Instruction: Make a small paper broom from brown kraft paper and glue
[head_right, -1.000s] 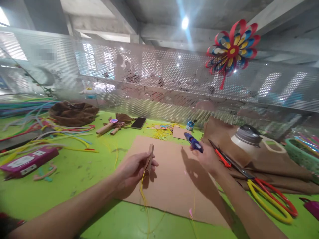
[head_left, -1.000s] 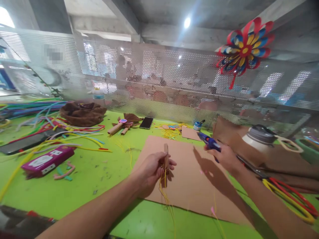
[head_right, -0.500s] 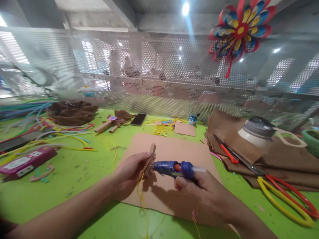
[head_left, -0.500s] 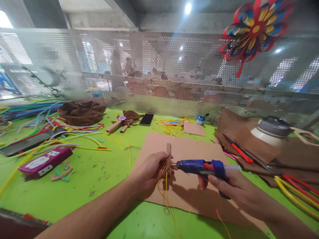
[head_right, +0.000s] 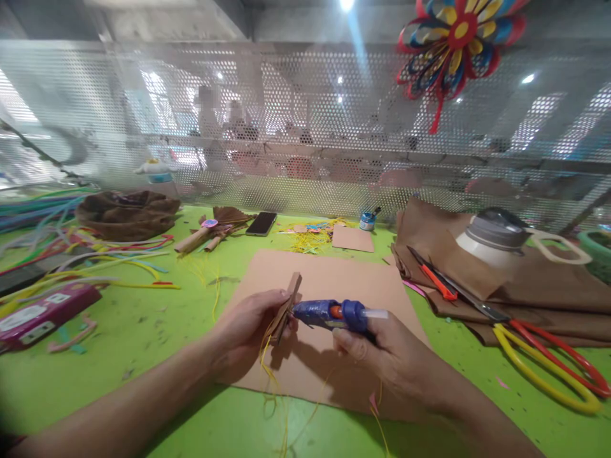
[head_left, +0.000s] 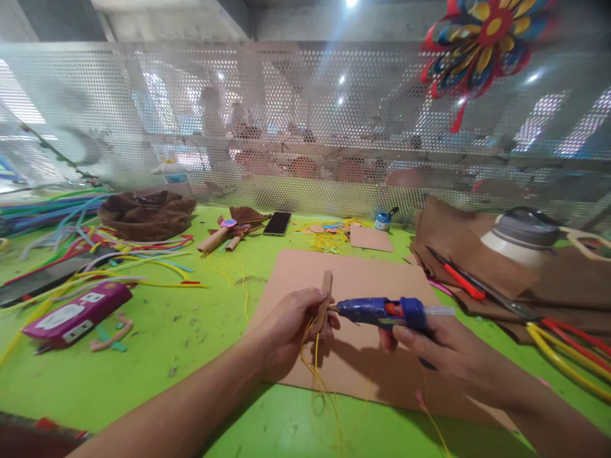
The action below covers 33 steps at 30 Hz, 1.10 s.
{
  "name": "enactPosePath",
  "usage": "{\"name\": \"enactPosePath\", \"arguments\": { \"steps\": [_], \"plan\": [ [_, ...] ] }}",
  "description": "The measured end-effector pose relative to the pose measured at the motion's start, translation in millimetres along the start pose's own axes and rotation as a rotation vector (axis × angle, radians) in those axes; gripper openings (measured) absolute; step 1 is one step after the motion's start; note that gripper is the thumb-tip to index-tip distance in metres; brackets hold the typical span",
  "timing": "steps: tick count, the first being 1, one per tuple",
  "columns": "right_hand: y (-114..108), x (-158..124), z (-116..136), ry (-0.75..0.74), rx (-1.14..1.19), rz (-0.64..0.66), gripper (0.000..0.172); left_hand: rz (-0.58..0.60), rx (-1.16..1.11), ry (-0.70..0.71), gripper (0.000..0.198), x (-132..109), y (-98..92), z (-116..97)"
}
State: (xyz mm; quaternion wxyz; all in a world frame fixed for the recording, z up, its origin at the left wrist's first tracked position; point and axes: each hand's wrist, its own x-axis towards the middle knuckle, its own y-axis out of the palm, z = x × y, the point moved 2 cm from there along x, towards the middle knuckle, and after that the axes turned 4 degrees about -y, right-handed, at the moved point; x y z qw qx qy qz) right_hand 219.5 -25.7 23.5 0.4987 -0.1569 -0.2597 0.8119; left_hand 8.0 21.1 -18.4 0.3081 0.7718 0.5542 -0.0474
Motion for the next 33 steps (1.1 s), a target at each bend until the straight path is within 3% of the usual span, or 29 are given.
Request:
{"name": "enactPosePath", "arguments": {
  "steps": [22,33],
  "plan": [
    [3.5,-3.1,-2.9,-0.022,0.013,-0.022,0.043,0.068,-0.053,-0.069,0.016,2.8,-1.0,0.2],
    [6.5,-5.5,0.5,-0.041,0.010,-0.002,0.042,-0.029,-0.114,-0.084,0.015,-2.0,3.8,-1.7]
  ]
}}
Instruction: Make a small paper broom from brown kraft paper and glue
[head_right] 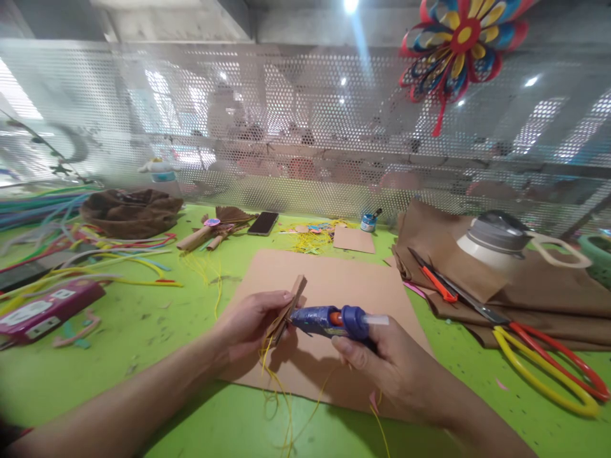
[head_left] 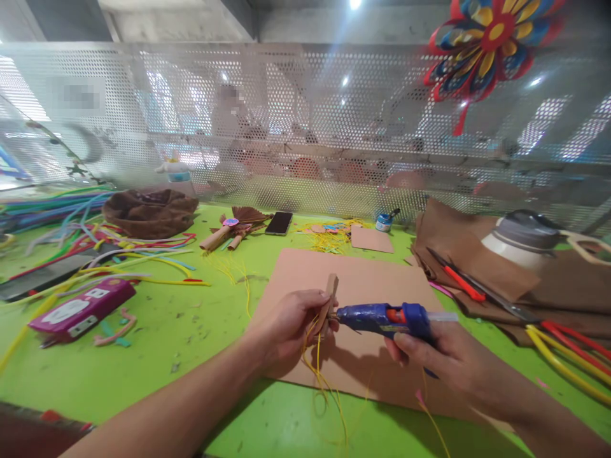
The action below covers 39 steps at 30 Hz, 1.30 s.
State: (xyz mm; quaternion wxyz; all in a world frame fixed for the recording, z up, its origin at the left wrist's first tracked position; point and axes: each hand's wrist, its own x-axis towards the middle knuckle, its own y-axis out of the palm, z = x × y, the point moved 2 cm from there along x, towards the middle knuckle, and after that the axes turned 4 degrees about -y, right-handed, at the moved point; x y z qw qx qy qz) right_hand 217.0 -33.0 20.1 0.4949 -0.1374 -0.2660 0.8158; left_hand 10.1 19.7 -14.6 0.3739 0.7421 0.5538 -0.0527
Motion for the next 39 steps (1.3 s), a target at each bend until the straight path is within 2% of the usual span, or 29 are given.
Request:
{"name": "enactPosePath", "arguments": {
  "steps": [16,19,21,24,27,30,32,34,36,38,39],
  "plan": [
    [-3.8,-4.8,0.6,-0.025,-0.047,-0.041,0.041,-0.005,-0.012,0.090,0.014,11.6,-8.7,0.2],
    [-5.5,-5.5,0.5,-0.042,-0.023,-0.099,0.038,0.020,0.004,0.137,0.016,9.4,-8.2,-3.8],
    [-5.7,-1.3,-2.2,-0.069,-0.029,-0.191,0.031,0.047,0.010,0.170,0.018,7.3,-7.4,-7.3],
    [-6.7,13.9,-17.4,-0.131,-0.220,-0.336,0.029,0.044,0.001,0.192,0.020,4.2,-6.3,-11.1],
    [-10.7,35.1,-49.6,-0.185,-0.490,-0.364,0.033,0.034,-0.003,0.192,0.020,2.1,-4.8,-12.4],
    [-19.5,50.8,-84.9,-0.204,-0.651,-0.350,0.035,0.048,-0.007,0.182,0.020,1.2,-3.3,-12.5],
    [-25.4,54.1,-94.7,-0.206,-0.741,-0.413,0.034,0.060,-0.017,0.179,0.019,1.1,-3.0,-12.6],
    [-26.6,51.4,-85.9,-0.201,-0.759,-0.515,0.029,0.072,-0.028,0.180,0.019,1.6,-3.0,-12.7],
    [-19.2,44.5,-59.9,-0.195,-0.644,-0.561,0.023,0.075,-0.034,0.184,0.019,2.4,-3.2,-12.4],
    [-2.0,37.5,-25.5,-0.182,-0.392,-0.453,0.020,0.063,-0.034,0.196,0.019,3.3,-3.3,-11.8],
    [9.8,34.9,-8.4,-0.182,-0.285,-0.339,0.021,0.054,-0.032,0.206,0.019,3.6,-3.4,-11.3]
  ]
}}
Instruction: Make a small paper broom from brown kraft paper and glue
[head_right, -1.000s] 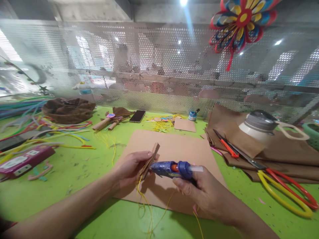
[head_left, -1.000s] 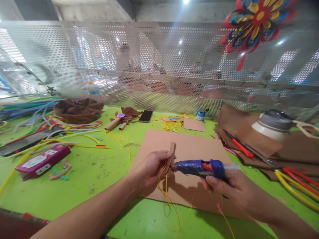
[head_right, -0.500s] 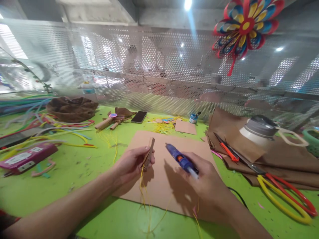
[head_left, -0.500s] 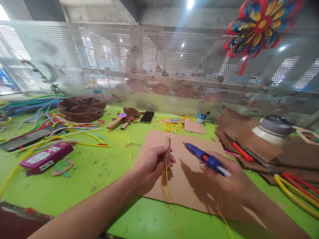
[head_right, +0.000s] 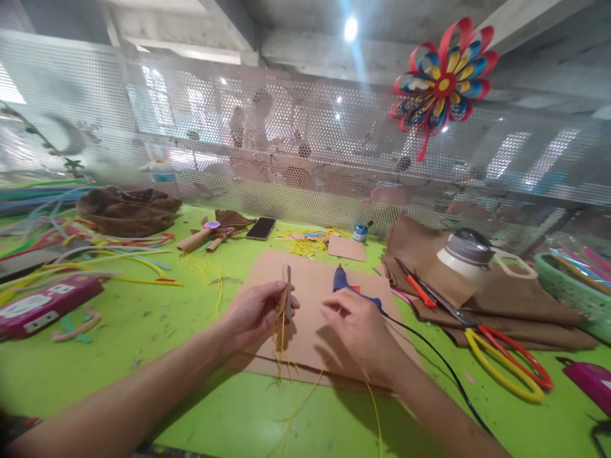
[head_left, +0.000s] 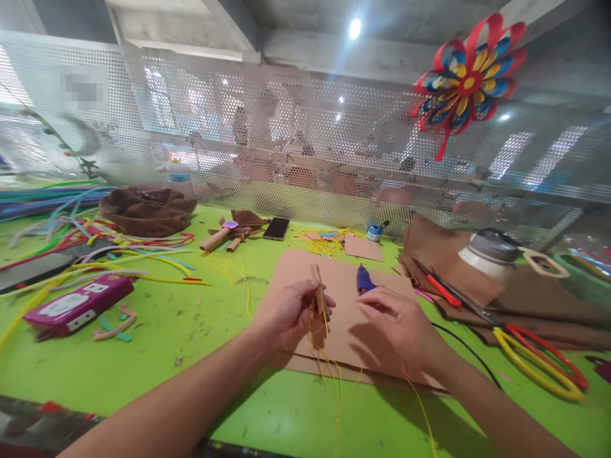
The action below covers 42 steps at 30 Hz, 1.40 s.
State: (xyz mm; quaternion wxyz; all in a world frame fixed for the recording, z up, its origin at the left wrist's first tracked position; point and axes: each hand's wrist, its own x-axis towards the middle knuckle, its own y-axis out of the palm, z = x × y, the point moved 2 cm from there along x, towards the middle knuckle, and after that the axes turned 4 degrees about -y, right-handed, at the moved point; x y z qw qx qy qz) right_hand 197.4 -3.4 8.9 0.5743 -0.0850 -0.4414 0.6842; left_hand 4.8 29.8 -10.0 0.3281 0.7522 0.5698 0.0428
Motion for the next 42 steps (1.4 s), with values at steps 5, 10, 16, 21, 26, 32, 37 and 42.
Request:
{"name": "enactPosePath", "arguments": {
  "steps": [5,10,16,21,26,32,37,42],
  "plan": [
    [39.7,-7.8,51.8,0.063,0.290,0.188,0.024,-0.018,0.016,0.088,0.022,0.0,0.0,0.7],
    [68.8,-12.6,42.3,0.085,0.347,0.125,0.033,0.029,-0.007,0.124,0.025,1.8,-0.7,-0.4],
    [67.3,-15.3,36.2,0.020,0.085,0.144,0.032,0.054,0.008,0.062,0.026,-2.9,0.2,-6.3],
    [55.7,-13.8,26.7,0.041,-0.088,0.180,0.027,0.125,0.093,-0.013,0.017,-11.5,5.0,-9.7],
    [48.2,-12.0,23.3,0.033,-0.144,0.186,0.033,0.151,0.144,-0.037,0.015,-13.2,7.2,-5.3],
    [43.8,-9.1,24.9,0.050,-0.145,0.246,0.033,0.126,0.199,-0.027,0.016,-14.9,10.5,-1.0],
    [7.2,-13.2,42.0,0.107,0.021,0.403,0.031,0.109,0.188,-0.032,0.023,-11.0,6.3,0.7],
    [-42.2,-14.7,35.9,0.117,0.326,0.559,0.031,0.139,0.167,-0.037,0.035,-10.7,5.5,-2.0]
  ]
}}
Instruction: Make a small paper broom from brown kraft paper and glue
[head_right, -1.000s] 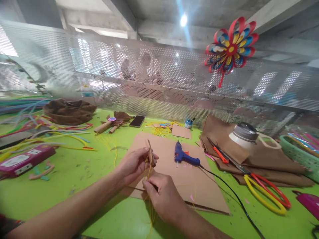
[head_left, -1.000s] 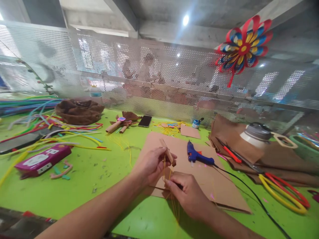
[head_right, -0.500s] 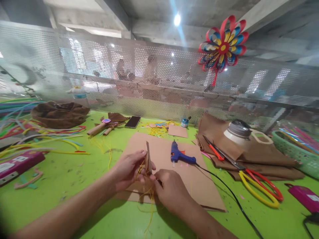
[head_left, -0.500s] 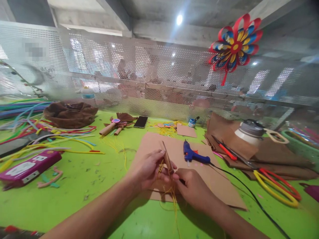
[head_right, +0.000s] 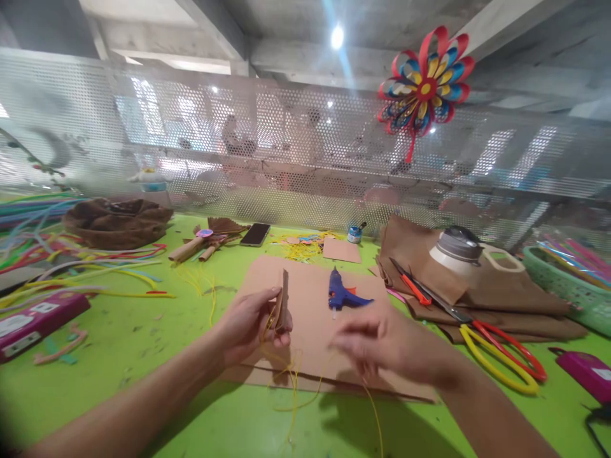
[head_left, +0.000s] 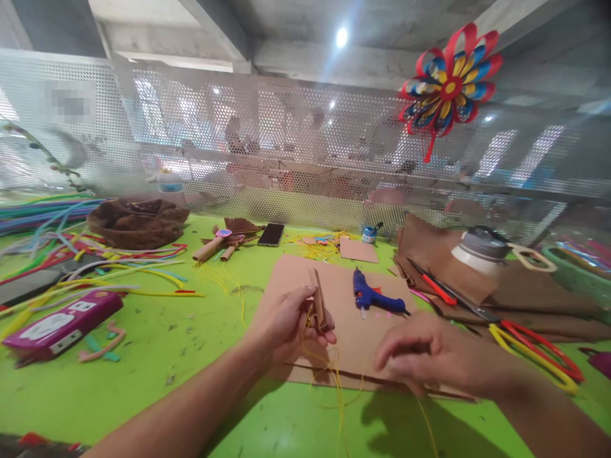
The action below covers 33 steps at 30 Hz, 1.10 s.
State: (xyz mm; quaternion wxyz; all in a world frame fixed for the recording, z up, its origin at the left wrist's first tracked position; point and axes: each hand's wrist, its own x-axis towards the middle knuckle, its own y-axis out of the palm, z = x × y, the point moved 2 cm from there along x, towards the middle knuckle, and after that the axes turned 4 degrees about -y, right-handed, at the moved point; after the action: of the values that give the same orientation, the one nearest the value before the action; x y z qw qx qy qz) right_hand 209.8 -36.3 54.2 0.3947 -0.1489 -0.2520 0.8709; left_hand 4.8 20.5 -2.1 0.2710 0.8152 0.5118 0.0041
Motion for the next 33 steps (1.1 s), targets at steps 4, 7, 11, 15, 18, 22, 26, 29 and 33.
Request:
{"name": "enactPosePath", "arguments": {
  "steps": [4,7,11,15,18,22,26,29,33],
  "plan": [
    [-46.0,12.4,-38.8,0.033,-0.125,-0.448,0.033,0.030,-0.021,-0.014,0.038,0.5,2.6,0.4],
    [-61.2,29.9,-79.2,0.069,-0.394,-0.546,0.027,0.030,-0.020,-0.024,0.040,2.6,0.6,2.2],
    [-49.9,43.4,-111.1,0.053,-0.654,-0.426,0.036,0.076,-0.019,-0.076,0.043,5.1,-3.6,5.5],
    [-35.1,49.8,-110.7,0.123,-0.904,-0.509,0.046,0.092,-0.033,-0.089,0.048,4.4,-2.7,6.8],
    [-31.0,57.8,-108.8,0.108,-0.960,-0.561,0.047,0.099,-0.036,-0.096,0.050,2.5,0.3,6.7],
    [-28.3,68.4,-116.9,0.048,-0.892,-0.511,0.050,0.126,-0.056,-0.124,0.053,2.2,0.6,8.7],
    [-29.5,66.7,-116.8,0.043,-0.854,-0.563,0.049,0.170,-0.104,-0.191,0.051,5.0,-2.1,13.3],
    [-37.3,49.1,-102.4,0.103,-0.693,-0.685,0.040,0.158,-0.128,-0.203,0.052,6.9,-2.2,14.5],
    [-43.8,11.4,-72.6,0.141,-0.107,-0.679,0.028,0.097,-0.116,-0.191,0.055,7.1,0.4,14.4]
  ]
}}
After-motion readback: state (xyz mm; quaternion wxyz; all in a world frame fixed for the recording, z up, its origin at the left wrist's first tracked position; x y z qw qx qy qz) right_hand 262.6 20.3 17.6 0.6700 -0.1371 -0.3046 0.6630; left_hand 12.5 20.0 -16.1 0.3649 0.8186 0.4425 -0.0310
